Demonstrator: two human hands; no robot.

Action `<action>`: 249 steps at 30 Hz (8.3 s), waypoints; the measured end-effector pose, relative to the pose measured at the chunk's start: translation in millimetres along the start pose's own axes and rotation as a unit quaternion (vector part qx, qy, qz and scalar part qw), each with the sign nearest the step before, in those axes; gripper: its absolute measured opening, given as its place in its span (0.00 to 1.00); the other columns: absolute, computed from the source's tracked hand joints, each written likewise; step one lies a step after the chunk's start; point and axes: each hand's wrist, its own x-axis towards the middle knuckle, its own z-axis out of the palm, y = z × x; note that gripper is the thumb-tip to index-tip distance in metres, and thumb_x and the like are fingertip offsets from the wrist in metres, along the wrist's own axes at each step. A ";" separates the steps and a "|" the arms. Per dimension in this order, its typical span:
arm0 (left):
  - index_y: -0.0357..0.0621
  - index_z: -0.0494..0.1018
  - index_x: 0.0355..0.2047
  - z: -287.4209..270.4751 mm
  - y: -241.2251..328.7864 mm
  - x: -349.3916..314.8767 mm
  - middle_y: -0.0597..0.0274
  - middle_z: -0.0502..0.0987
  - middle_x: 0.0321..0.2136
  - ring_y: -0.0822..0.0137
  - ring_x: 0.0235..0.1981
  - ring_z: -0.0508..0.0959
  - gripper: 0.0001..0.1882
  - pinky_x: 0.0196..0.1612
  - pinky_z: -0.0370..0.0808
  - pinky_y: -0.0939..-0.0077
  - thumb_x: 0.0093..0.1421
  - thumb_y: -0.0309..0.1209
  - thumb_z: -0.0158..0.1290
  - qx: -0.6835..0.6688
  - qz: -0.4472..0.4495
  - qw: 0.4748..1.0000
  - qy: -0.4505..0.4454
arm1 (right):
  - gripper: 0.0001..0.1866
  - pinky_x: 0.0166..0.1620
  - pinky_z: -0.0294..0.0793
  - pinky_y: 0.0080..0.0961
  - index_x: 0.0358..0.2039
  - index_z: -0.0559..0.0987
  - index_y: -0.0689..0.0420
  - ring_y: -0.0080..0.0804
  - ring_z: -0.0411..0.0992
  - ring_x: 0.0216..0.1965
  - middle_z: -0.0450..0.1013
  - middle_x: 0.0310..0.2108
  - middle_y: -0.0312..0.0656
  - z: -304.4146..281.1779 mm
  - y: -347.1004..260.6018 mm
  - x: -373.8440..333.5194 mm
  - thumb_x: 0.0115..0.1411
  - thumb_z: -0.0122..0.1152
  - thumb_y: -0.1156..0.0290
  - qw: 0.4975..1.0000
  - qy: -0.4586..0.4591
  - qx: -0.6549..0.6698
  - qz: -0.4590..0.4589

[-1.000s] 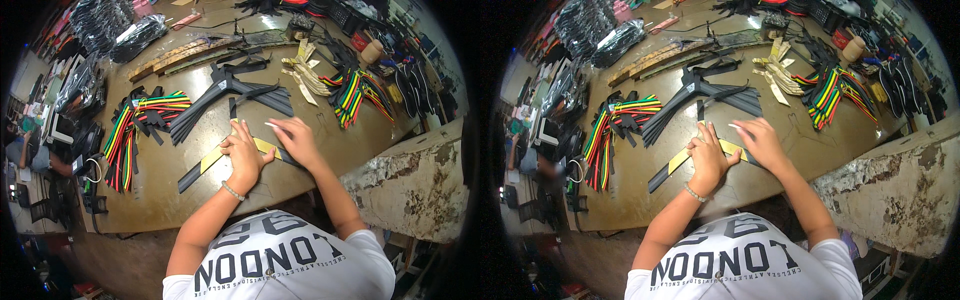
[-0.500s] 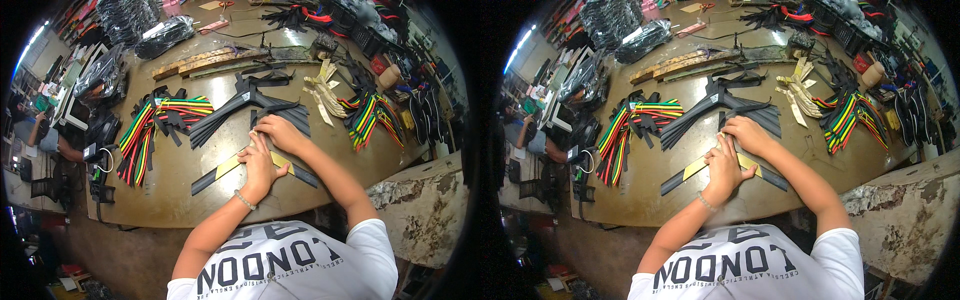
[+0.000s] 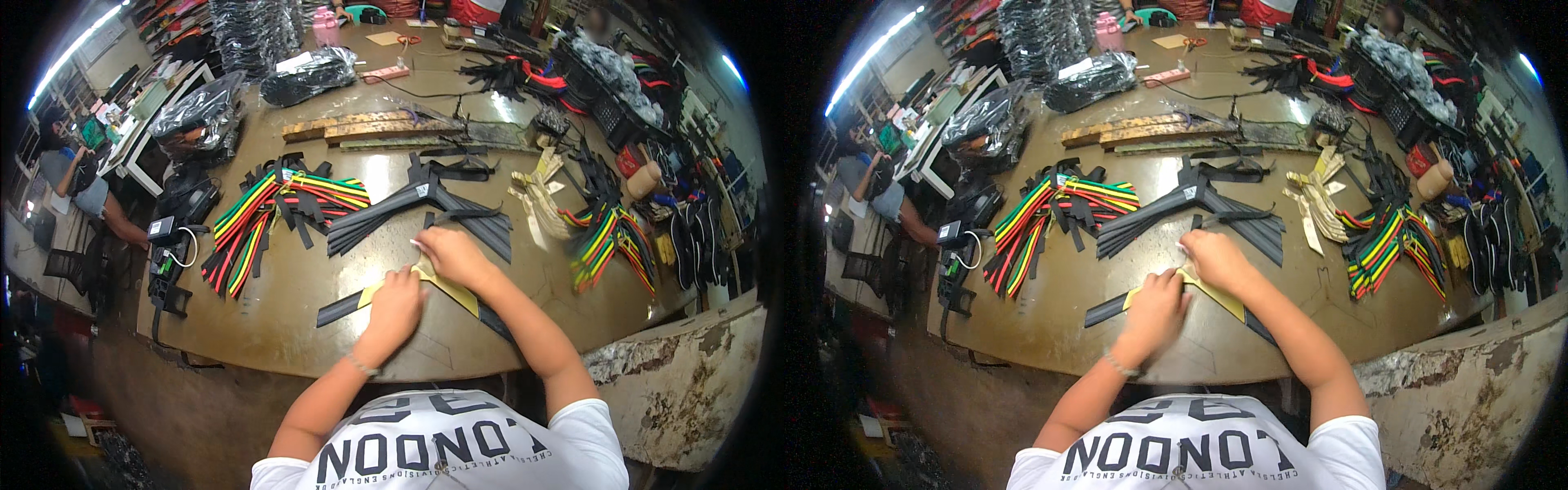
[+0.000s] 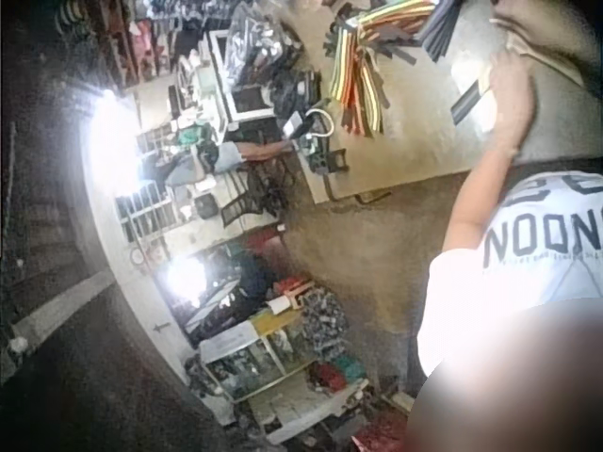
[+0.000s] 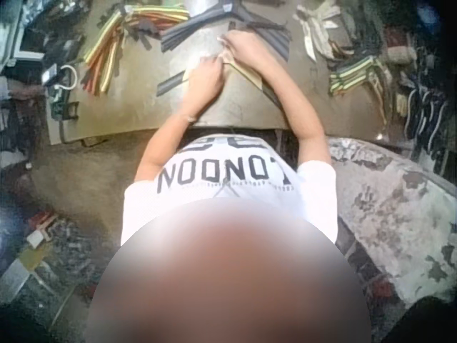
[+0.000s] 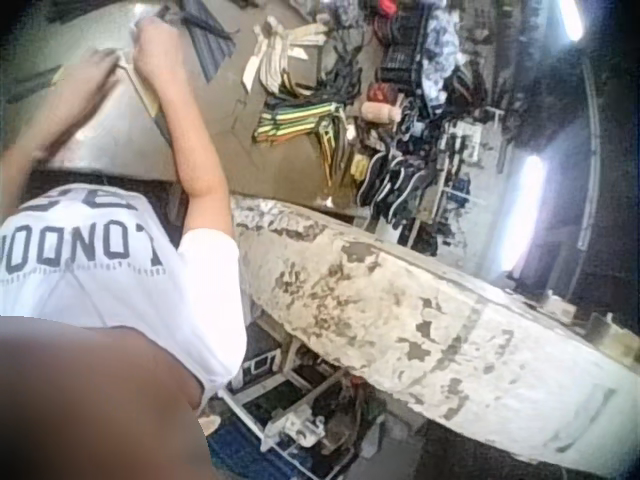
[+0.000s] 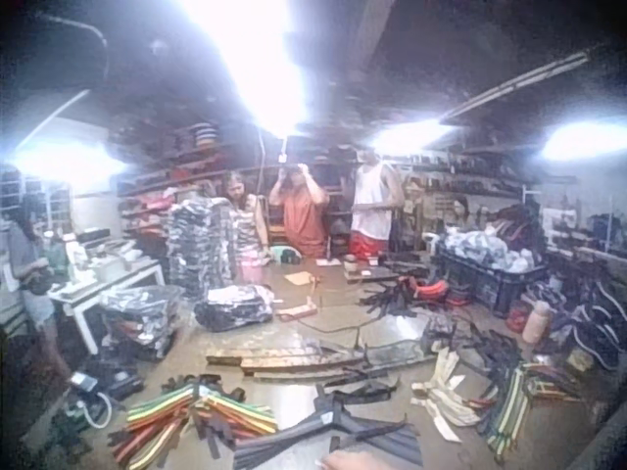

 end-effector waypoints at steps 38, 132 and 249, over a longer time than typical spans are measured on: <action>0.40 0.55 0.66 33.5 2.9 -66.8 0.43 0.54 0.66 0.44 0.68 0.51 0.35 0.69 0.44 0.52 0.62 0.43 0.45 -0.011 -0.090 0.996 0.021 | 0.08 0.39 0.76 0.40 0.30 0.80 0.60 0.45 0.73 0.41 0.74 0.32 0.47 58.4 -134.3 -24.1 0.52 0.58 0.71 0.977 -0.093 -0.178 -0.066; 0.42 0.79 0.43 -10.0 -27.0 -61.0 0.55 0.77 0.45 0.53 0.46 0.73 0.15 0.52 0.70 0.63 0.53 0.25 0.59 -0.174 -0.005 0.974 0.144 | 0.09 0.43 0.72 0.36 0.26 0.72 0.62 0.45 0.71 0.40 0.76 0.41 0.46 19.3 -44.6 -108.6 0.50 0.66 0.77 0.988 0.112 0.102 0.042; 0.26 0.63 0.59 31.5 51.8 -25.3 0.43 0.62 0.60 0.53 0.39 0.69 0.50 0.49 0.69 0.60 0.53 0.64 0.45 0.243 -0.066 0.968 0.005 | 0.05 0.31 0.72 0.40 0.31 0.75 0.61 0.50 0.72 0.28 0.68 0.30 0.47 9.6 -93.5 -193.1 0.59 0.60 0.73 0.978 0.102 0.022 0.181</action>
